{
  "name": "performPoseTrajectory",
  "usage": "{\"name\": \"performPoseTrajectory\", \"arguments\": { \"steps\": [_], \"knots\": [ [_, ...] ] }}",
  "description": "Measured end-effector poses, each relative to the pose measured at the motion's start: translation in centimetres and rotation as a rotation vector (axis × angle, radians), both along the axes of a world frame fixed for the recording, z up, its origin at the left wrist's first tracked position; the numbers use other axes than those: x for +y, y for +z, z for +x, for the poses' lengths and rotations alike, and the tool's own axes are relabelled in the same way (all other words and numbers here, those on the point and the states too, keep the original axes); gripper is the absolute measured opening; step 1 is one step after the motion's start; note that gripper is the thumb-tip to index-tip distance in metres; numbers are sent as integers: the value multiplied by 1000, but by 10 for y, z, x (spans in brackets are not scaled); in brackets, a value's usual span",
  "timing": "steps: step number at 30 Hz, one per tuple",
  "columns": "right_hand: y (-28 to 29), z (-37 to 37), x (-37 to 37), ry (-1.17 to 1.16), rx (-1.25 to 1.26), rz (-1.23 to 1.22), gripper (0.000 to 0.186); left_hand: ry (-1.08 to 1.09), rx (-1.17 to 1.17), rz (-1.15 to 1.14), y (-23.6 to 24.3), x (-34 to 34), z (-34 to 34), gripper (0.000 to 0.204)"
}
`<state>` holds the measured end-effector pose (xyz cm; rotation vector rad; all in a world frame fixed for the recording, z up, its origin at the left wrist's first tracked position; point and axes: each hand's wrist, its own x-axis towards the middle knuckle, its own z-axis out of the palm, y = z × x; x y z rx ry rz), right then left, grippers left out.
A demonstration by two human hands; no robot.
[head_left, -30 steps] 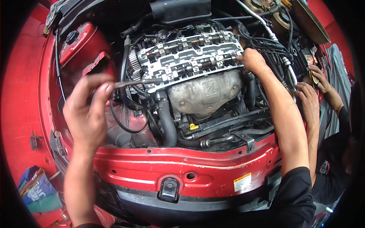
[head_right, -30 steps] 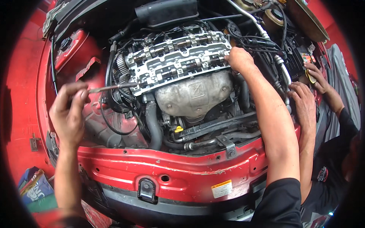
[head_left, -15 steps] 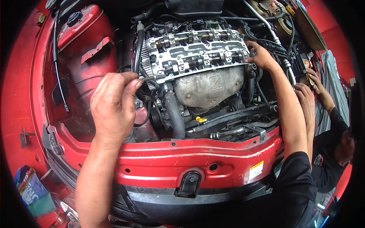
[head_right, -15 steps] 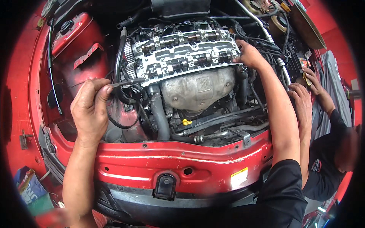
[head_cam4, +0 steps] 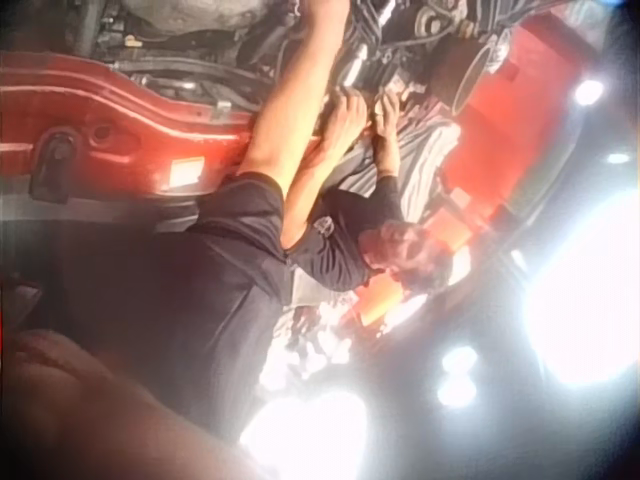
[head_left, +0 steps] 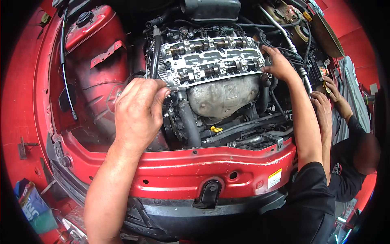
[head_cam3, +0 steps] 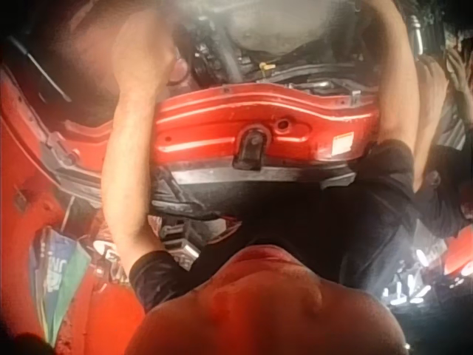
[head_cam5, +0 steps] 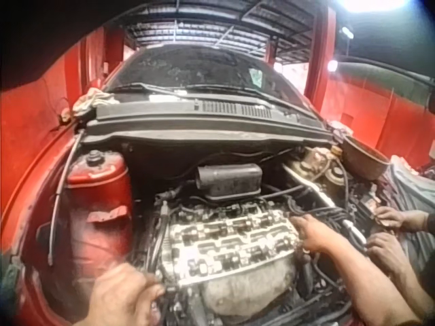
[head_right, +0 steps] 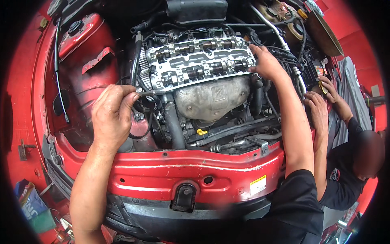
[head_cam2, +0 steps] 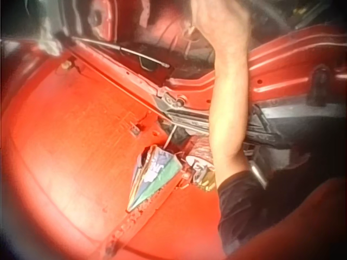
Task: The person works on a car engine with the hood open, using a wrench to loosen bolts on the valve cover. They remove the valve cover and place it on a workbench. The person then uses a cloth to wipe the engine surface and the removed cover.
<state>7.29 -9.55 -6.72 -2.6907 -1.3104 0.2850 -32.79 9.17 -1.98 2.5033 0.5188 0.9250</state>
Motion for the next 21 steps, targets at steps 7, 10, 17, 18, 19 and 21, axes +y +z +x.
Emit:
{"name": "performPoseTrajectory", "arguments": {
  "steps": [7,10,17,18,19,21],
  "knots": [
    [39,-86,9,285,54,203,78,3,-23,24,-2,5,-1,6],
    [39,-112,12,309,19,92,84,34,-32,39,-1,6,0,8],
    [47,-130,34,240,-13,-86,95,12,23,25,-7,7,-3,10],
    [47,-133,40,248,9,-98,95,9,24,27,-9,7,-3,10],
    [46,-136,47,268,-13,-93,95,-1,10,37,-10,8,-4,11],
    [41,-146,60,311,-10,-22,93,-27,-14,43,-10,9,-6,13]
  ]
}}
